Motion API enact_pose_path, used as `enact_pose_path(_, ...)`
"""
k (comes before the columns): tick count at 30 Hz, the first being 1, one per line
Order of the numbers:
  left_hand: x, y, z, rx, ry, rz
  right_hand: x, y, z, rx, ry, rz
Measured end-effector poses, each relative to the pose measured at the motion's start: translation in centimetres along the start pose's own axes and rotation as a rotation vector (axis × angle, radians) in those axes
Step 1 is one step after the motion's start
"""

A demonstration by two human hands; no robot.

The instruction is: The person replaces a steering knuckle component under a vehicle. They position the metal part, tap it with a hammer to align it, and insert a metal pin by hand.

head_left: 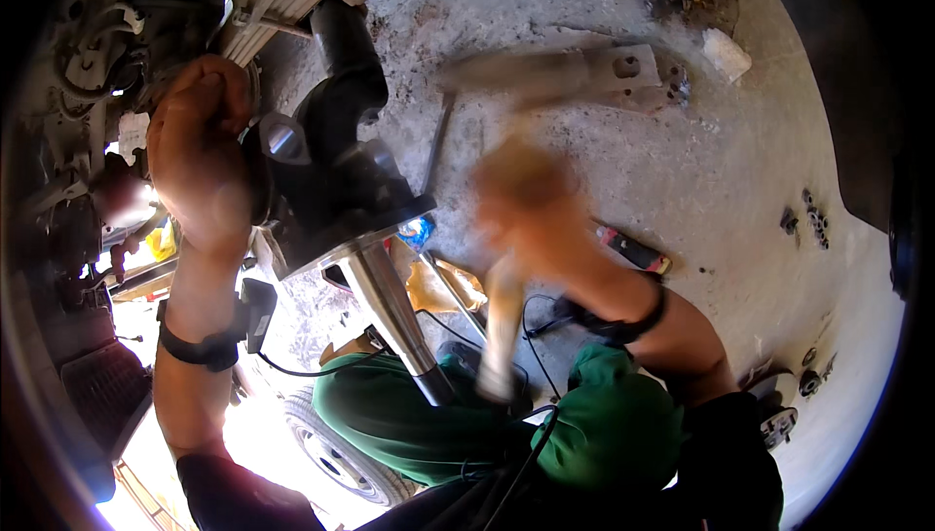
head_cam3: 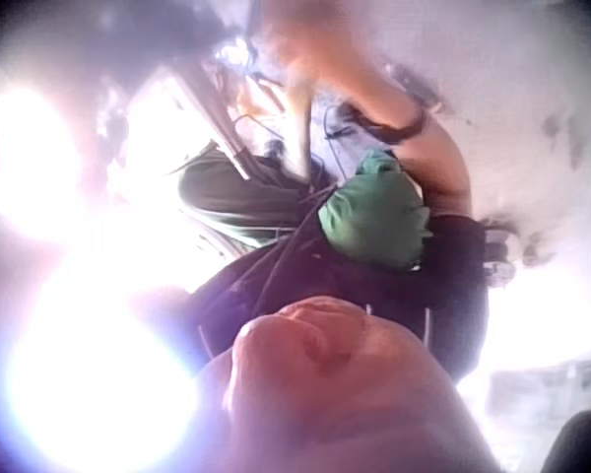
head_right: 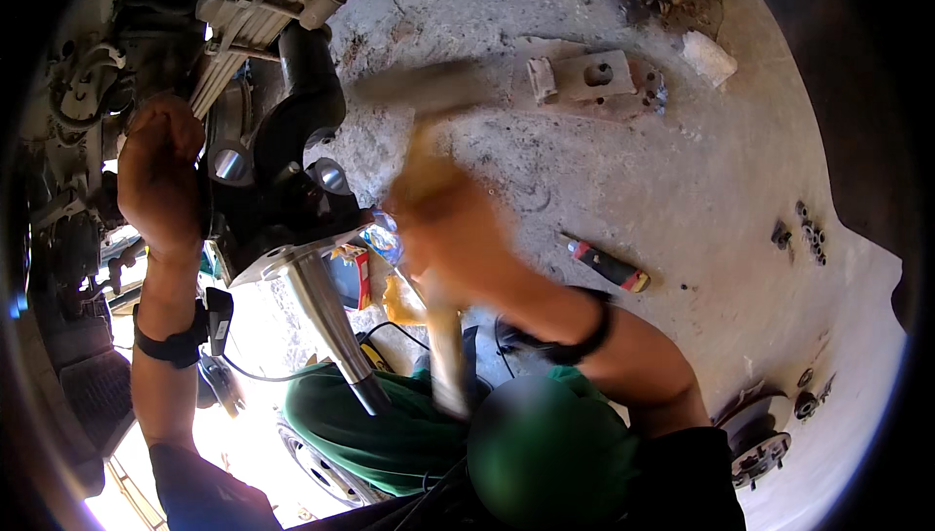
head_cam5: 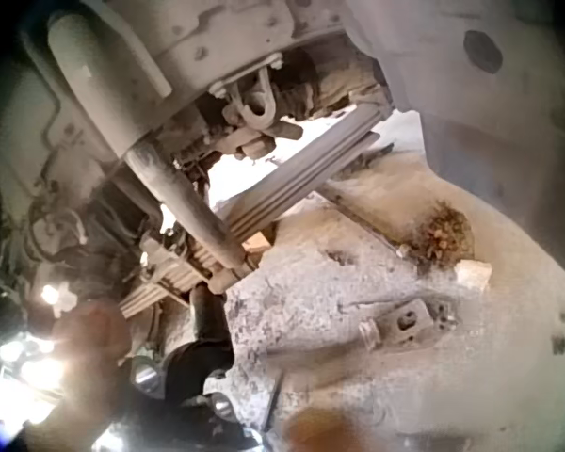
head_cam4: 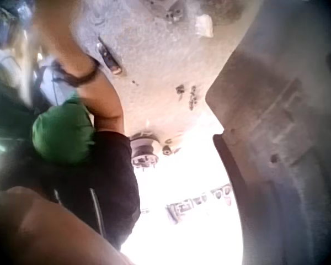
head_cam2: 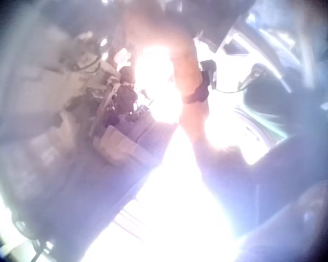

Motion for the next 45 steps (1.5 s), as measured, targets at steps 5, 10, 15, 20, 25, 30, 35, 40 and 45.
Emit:
enact_pose_path(5, 0.8, 0.2, -0.2, 0.074, 0.079, 0.103, -1.9, -0.5, 1.1, -0.161, -0.312, 0.226)
enact_pose_path(10, 0.7, -0.5, 0.2, 0.094, -0.008, -0.015, 1.0, 0.1, 3.1, 0.124, 0.318, -0.404)
enact_pose_path(15, 0.1, 0.5, 0.0, -0.129, 0.067, 0.061, -3.6, -0.1, -0.2, -0.162, -0.339, 0.269)
enact_pose_path(20, 0.8, 0.1, 0.2, -0.058, 0.059, 0.057, -1.1, -0.4, 1.9, -0.083, -0.058, -0.087)
enact_pose_path(25, -0.1, 0.5, -0.7, 0.096, -0.026, -0.032, -0.7, -0.4, -1.4, 0.036, 0.061, -0.124)
enact_pose_path(30, 1.1, 0.4, 0.4, -0.067, 0.097, 0.089, -2.3, 0.7, -1.6, -0.217, -0.266, 0.237)
enact_pose_path(35, 1.3, -0.1, 1.3, -0.319, 0.107, 0.053, 0.0, 0.1, 2.0, 0.127, 0.276, -0.294)
enact_pose_path(40, 0.4, 0.8, 0.5, -0.043, 0.106, 0.005, -3.9, 0.2, -2.3, -0.259, -0.177, 0.185)
enact_pose_path(45, 0.4, -0.3, 0.3, -0.001, 0.016, 0.003, 0.0, 0.0, 0.5, -0.032, -0.065, -0.003)
Point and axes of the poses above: each hand's wrist, its own y-axis towards the middle knuckle, its own x-axis out of the back of the hand, z = x × y, the point moved 2 cm from there along y, towards the middle knuckle, and after that the axes turned 10 degrees about x, right-handed, at the moved point
